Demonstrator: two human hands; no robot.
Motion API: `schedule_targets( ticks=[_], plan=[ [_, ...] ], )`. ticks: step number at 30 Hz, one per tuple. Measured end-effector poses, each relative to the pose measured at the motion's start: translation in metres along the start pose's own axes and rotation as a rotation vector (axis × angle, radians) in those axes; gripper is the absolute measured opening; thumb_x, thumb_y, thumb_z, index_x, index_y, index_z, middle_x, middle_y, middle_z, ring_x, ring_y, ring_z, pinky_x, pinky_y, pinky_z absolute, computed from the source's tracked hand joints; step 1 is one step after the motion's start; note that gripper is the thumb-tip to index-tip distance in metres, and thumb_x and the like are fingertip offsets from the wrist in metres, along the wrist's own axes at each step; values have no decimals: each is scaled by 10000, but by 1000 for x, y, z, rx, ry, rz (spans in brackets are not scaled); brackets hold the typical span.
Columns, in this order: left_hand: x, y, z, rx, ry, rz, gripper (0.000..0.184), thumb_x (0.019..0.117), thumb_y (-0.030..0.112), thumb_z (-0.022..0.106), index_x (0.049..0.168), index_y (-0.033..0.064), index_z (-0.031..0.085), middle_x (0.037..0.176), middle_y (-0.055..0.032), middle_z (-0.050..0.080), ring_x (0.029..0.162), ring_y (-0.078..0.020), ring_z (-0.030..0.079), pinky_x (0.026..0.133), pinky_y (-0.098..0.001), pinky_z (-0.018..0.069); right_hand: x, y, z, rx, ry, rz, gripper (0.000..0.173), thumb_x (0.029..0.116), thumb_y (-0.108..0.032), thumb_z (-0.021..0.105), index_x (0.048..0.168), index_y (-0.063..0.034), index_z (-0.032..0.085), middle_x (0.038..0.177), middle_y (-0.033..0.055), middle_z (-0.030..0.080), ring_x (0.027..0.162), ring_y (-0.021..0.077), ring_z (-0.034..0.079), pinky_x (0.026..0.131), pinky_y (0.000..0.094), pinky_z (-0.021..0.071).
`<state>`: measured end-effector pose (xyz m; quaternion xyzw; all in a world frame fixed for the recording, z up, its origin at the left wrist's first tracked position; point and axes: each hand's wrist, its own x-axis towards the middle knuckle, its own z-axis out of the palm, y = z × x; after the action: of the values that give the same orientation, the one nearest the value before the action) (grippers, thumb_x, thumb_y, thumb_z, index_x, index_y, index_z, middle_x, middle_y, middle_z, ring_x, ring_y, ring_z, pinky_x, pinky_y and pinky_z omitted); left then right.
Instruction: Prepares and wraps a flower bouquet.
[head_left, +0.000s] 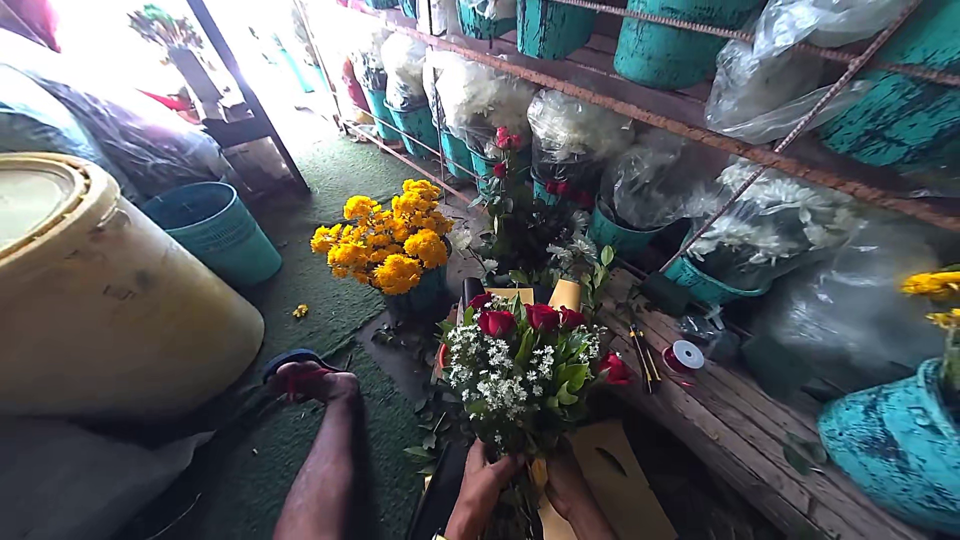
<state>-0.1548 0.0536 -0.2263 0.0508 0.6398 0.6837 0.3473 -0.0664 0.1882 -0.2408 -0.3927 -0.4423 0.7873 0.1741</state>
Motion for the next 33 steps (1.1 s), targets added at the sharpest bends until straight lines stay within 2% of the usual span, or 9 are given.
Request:
schedule_targets(
  ticks=[2,3,4,7,9,20,26,31,33],
  plan=[
    [2,2,1,-39,61,-50,1157,582,218,957,1520,74,296,1374,-140,584,1233,-199,614,1021,-395,557,1,0,-1,9,-10,5,414,948,-14,614,1353,-15,530,1191,156,674,1065,221,676,914,416,590],
    [4,4,1,-48,76,-74,1216,552,197,969,1527,82,252,1365,-152,583,1216,-212,624,997,-407,571,1,-2,-1,9,-16,7,419,950,-21,613,1359,-19,527,1192,156,673,1064,225,676,912,421,591],
    [5,8,0,-51,59,-88,1203,553,168,972,1518,70,260,1348,-158,594,1203,-226,634,988,-421,579,1,-4,-1,5,-16,13,409,954,-30,610,1355,-24,529,1183,150,673,1053,221,676,902,419,593],
    [9,20,-6,-71,-69,-184,838,602,76,942,1338,10,546,1185,-141,712,1093,-253,701,939,-465,610,-6,-11,2,0,-16,72,360,999,-65,578,1353,-39,524,1158,136,677,1023,214,681,880,417,597],
    [15,31,-10,-125,-174,-282,699,643,22,910,1269,-6,599,1132,-155,730,1048,-274,714,915,-476,609,-7,-13,4,10,-25,93,343,1017,-82,562,1355,-36,522,1152,142,683,1018,219,687,874,419,601],
    [32,37,-12,-171,-336,-383,610,688,-4,881,1241,0,623,1108,-172,732,1012,-289,719,894,-481,605,-6,-13,7,106,-29,119,316,1050,-112,492,1359,-45,512,1160,152,680,1039,238,683,887,439,593],
    [22,33,2,-139,-168,-360,677,655,-12,842,1278,28,582,1111,-166,723,1003,-290,717,844,-487,617,-2,-9,10,88,10,134,365,1047,-110,481,1409,-65,476,1225,143,660,1094,237,663,917,455,579],
    [25,22,7,-94,-99,-335,681,647,-39,809,1281,34,571,1128,-151,715,1013,-262,709,842,-464,615,-9,-9,8,-36,73,62,324,1035,-112,532,1346,-19,543,1230,145,651,1112,216,643,948,418,559],
    [25,20,9,-73,-87,-325,661,649,-38,794,1270,36,580,1131,-142,712,1017,-250,703,842,-457,610,-19,-6,2,-74,57,68,421,1013,-133,572,1421,-43,524,1355,132,609,1222,215,595,1023,422,518]
  ],
)
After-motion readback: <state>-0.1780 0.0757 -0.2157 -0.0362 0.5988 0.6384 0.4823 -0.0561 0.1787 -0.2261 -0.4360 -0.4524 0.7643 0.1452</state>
